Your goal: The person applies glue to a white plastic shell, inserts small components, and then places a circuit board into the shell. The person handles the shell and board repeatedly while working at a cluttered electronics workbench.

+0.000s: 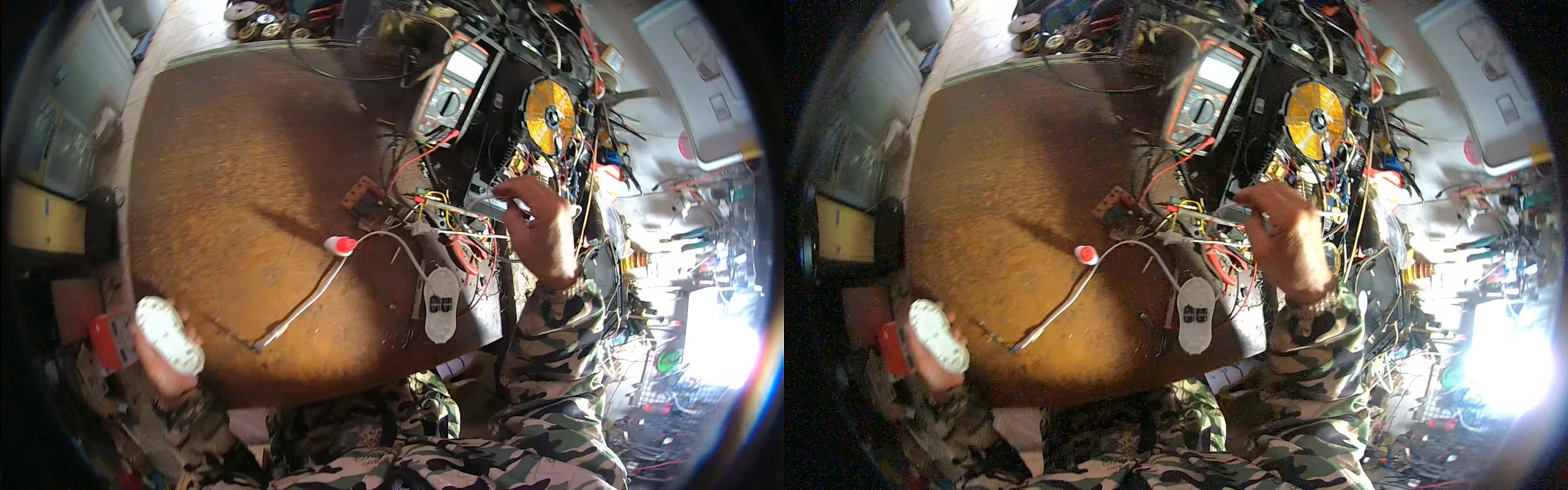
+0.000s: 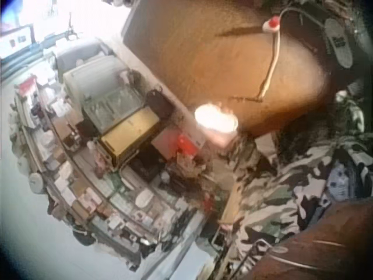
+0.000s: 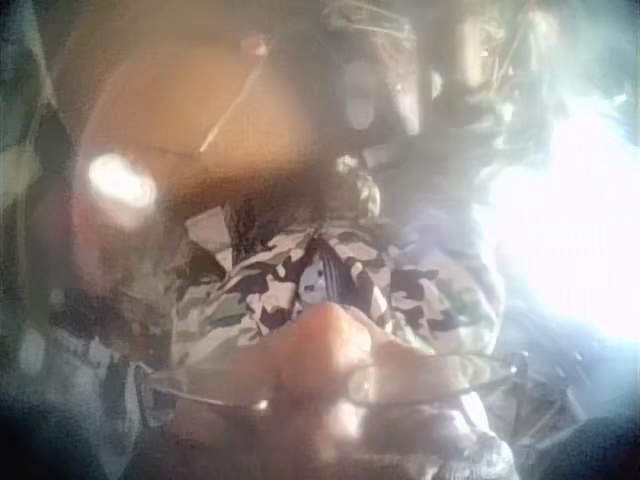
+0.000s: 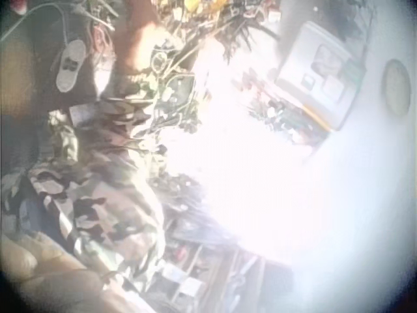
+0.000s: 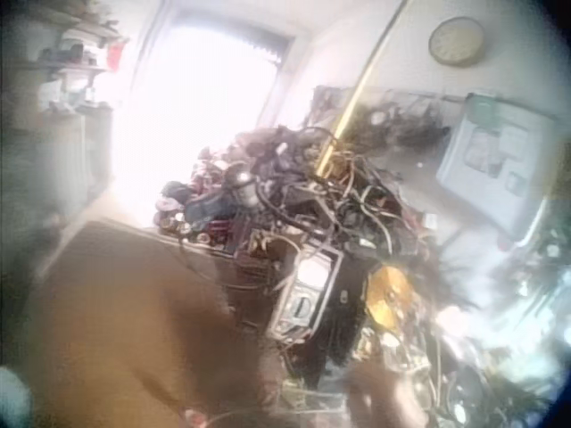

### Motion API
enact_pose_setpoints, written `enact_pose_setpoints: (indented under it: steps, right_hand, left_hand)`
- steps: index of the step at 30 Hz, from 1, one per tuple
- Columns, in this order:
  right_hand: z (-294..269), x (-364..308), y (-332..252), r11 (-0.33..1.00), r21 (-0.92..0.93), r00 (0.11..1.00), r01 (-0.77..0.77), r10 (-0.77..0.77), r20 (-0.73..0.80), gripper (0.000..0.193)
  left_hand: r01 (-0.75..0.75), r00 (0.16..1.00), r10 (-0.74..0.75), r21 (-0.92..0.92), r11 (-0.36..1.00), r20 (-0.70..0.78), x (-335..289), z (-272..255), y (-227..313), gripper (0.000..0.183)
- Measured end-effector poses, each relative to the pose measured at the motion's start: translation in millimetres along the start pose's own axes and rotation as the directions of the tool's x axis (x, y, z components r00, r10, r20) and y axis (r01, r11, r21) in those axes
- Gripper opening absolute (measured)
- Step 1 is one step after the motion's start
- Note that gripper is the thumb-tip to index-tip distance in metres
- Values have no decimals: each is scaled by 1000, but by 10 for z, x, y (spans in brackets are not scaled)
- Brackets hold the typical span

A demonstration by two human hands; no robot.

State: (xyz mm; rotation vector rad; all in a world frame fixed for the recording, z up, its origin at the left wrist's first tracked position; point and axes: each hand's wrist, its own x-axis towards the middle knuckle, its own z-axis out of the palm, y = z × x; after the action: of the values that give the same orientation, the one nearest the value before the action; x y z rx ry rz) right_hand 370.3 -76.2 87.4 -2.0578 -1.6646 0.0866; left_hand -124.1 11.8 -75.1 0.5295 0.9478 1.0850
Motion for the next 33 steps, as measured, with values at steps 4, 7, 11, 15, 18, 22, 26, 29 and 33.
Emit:
enact_pose_setpoints:
  steps: [4,7,11,15,18,22,26,29,33]
  right_hand:
    - [422,-439,280,998,-16,996,64,-64,-58,24]
    - [581,-652,90,980,-88,976,181,-189,-103,22]
    - [580,-1098,-203,954,-219,979,204,-203,27,7]
    - [682,-1216,287,959,64,961,275,-275,-14,13]
    - [646,-1115,747,996,87,948,-6,33,-318,16]
    - [885,-782,1051,983,-166,881,84,-151,-449,15]
    - [845,-914,987,976,-202,945,-78,8,-326,9]
    - [742,-1039,848,985,-172,969,-2,-41,-245,10]
    - [674,-1012,857,990,-138,1000,21,-21,-4,18]
  left_hand:
    - [-80,988,89,80,994,-124,-55,22,-5,68]
    - [-239,961,250,99,966,-121,-115,-138,-107,67]
    - [-362,923,381,229,904,-47,-144,27,22,61]
    - [-386,918,366,132,913,150,-13,27,40,57]
    - [-424,892,392,115,898,225,-121,420,196,55]
    - [-457,824,414,20,889,387,-17,813,413,52]
    - [-399,862,382,-21,917,333,379,956,178,54]
    - [-400,880,362,68,914,308,387,879,148,54]
    - [-352,918,314,130,927,243,379,907,119,54]
